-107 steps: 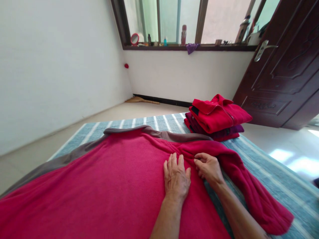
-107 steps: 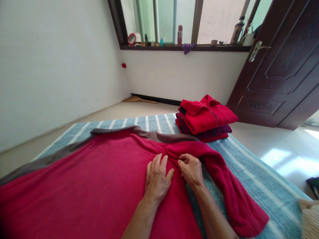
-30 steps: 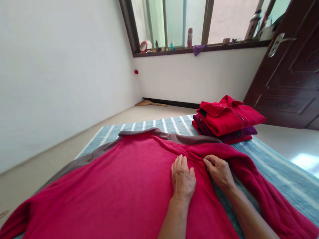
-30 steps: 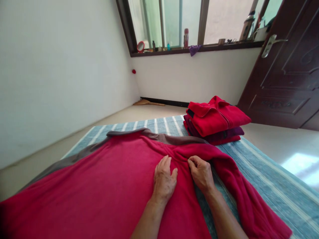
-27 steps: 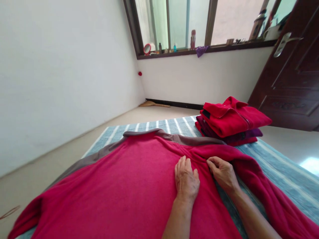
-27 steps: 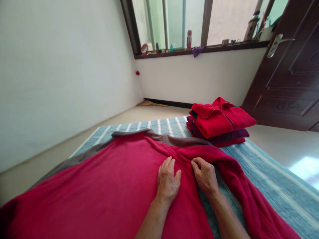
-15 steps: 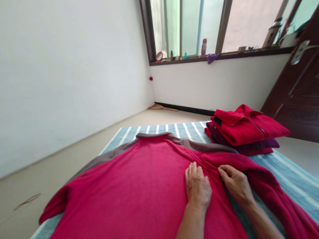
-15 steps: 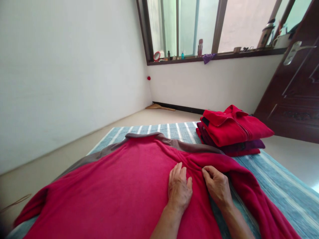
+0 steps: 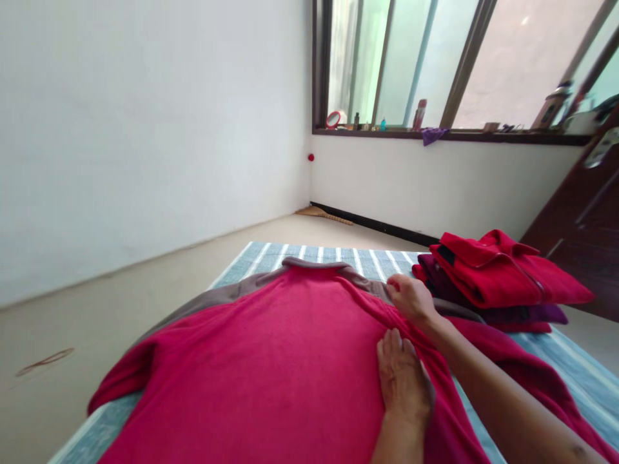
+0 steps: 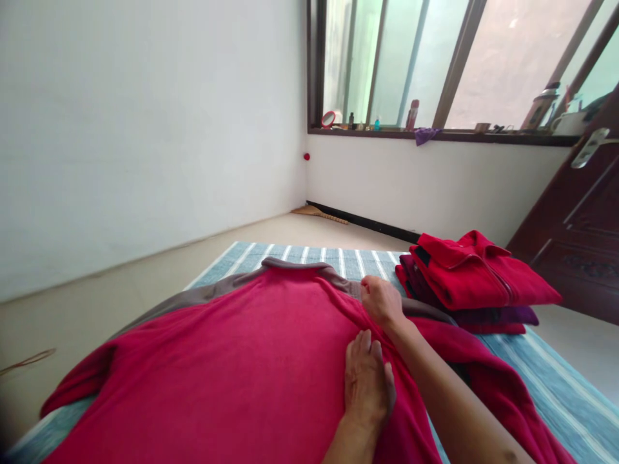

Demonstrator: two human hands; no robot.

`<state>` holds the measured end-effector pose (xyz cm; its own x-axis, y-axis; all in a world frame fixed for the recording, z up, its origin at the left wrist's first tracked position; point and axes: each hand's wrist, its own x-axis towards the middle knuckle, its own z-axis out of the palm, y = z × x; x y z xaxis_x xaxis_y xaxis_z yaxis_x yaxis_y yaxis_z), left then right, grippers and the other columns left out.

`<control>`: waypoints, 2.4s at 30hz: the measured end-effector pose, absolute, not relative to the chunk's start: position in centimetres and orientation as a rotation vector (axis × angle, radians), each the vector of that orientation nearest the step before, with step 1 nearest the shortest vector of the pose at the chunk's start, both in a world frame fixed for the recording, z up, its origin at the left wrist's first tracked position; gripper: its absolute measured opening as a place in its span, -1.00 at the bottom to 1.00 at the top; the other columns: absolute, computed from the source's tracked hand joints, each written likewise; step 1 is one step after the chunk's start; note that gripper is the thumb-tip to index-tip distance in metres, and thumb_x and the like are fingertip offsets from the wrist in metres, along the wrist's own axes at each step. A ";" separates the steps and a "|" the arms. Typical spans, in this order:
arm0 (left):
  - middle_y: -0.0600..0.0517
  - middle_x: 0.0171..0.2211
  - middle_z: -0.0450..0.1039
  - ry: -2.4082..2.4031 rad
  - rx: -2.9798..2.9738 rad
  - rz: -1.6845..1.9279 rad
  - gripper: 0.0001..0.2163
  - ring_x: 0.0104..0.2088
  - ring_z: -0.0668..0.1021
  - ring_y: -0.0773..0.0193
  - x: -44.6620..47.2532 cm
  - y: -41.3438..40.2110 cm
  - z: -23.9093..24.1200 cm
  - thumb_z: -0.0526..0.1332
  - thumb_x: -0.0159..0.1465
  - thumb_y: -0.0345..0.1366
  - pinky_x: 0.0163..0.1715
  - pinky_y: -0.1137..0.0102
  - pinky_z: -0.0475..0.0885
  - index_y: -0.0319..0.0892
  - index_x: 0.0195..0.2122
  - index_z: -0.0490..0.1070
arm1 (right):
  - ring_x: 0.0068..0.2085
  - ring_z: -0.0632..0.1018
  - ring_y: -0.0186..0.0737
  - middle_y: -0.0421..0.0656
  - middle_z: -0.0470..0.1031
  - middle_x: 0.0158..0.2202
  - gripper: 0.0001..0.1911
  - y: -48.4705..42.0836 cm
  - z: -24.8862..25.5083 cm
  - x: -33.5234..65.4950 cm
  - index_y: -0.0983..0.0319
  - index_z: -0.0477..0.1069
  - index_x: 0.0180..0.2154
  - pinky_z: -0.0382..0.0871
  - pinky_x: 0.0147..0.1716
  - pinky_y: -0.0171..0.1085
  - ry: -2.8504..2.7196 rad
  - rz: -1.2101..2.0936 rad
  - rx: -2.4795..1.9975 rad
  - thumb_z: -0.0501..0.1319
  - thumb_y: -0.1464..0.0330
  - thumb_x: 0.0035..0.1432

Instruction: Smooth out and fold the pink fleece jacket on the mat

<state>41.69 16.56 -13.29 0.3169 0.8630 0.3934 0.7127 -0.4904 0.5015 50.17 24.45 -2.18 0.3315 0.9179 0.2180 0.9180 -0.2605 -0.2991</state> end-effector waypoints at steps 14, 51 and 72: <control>-0.29 0.26 0.20 1.323 2.167 0.685 -0.55 0.30 0.19 -0.08 41.0 15.8 -11.0 0.06 0.28 -0.27 0.28 0.00 0.09 -0.40 0.15 0.33 | -0.35 0.57 -0.17 -0.06 0.58 -0.39 -0.76 34.4 -4.0 50.5 0.25 0.58 -0.44 0.27 -0.43 -0.33 -1.828 0.282 -2.395 0.26 0.21 0.04; -0.07 0.31 0.15 1.336 2.071 0.594 -0.49 0.30 0.18 -0.01 41.4 16.0 -10.4 0.05 0.33 -0.20 0.31 0.07 0.02 -0.06 0.32 0.10 | -0.09 0.56 -0.02 0.13 0.54 -0.12 -0.45 37.6 -7.3 48.6 0.29 0.44 -0.05 0.31 -0.16 -0.19 -2.014 -0.023 -2.298 -0.10 0.04 0.35; -0.18 0.28 0.20 1.338 2.137 0.604 -0.49 0.26 0.25 0.00 40.9 16.1 -9.3 -0.01 0.33 -0.31 0.29 0.08 0.13 -0.27 0.31 0.10 | 0.26 0.24 -0.12 0.00 0.22 0.26 -0.45 32.0 -7.8 47.2 0.25 0.22 0.21 0.06 0.19 -0.25 -2.266 0.104 -1.868 -0.06 0.09 0.33</control>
<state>40.86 16.10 -9.30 0.4059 0.9098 0.0865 0.6665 -0.3595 0.6531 47.24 32.04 -7.81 -0.1796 0.9775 0.1108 0.9632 0.1976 -0.1822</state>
